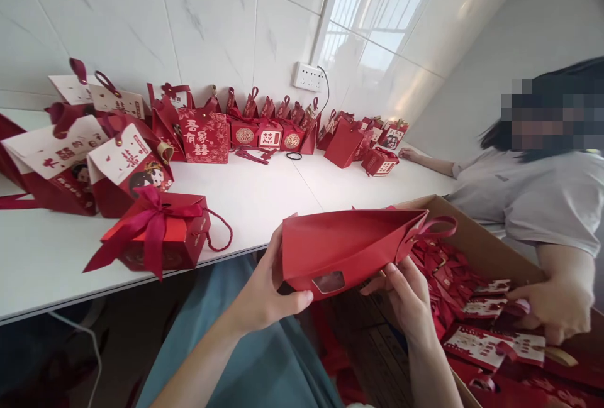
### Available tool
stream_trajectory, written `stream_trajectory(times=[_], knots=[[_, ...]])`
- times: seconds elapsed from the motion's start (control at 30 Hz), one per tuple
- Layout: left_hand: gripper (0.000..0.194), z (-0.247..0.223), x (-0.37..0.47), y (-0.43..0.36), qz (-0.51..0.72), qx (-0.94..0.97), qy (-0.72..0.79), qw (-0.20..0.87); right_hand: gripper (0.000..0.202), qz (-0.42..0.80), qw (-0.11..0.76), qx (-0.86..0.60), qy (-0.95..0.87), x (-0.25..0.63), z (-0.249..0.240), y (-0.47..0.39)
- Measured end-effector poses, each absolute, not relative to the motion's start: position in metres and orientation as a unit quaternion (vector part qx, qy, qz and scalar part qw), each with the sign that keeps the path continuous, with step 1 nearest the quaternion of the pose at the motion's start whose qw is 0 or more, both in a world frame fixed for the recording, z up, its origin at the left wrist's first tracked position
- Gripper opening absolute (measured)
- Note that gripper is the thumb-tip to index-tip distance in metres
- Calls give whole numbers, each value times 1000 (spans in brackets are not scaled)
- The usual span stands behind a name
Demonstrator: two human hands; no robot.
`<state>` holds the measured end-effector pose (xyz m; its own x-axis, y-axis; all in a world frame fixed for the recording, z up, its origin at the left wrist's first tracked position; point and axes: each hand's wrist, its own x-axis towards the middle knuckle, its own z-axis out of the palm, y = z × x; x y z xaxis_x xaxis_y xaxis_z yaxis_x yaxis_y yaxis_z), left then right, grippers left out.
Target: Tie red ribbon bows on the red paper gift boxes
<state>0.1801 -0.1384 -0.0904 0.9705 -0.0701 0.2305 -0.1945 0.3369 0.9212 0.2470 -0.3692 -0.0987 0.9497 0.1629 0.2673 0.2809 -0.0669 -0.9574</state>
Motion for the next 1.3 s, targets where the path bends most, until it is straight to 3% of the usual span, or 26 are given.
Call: stream_trajectory(times=[0.37,0.43,0.6,0.77,1.0,1.13,1.3], knots=[[57,-92,234,-141,-37,603,-168,779,38,-55,637,-763,-99,228,-67,-387],[55,-100,253,-139,14,707,-196,680,36,-71,635,-765,-79,224,-59,-392],[67,-134,291,-123,176,946,-155,223,38,-98,618,-780,-3,216,-46,-418],[64,-150,293,-115,148,978,-146,18,45,-197,572,-789,105,217,-31,-451],[70,-147,288,-115,164,974,-153,-21,29,-342,458,-795,204,206,-6,-492],[70,-151,290,-113,179,972,-153,-5,27,-348,524,-750,205,198,-6,-502],[70,-153,290,-113,191,970,-148,-15,39,-321,629,-691,155,199,-23,-508]])
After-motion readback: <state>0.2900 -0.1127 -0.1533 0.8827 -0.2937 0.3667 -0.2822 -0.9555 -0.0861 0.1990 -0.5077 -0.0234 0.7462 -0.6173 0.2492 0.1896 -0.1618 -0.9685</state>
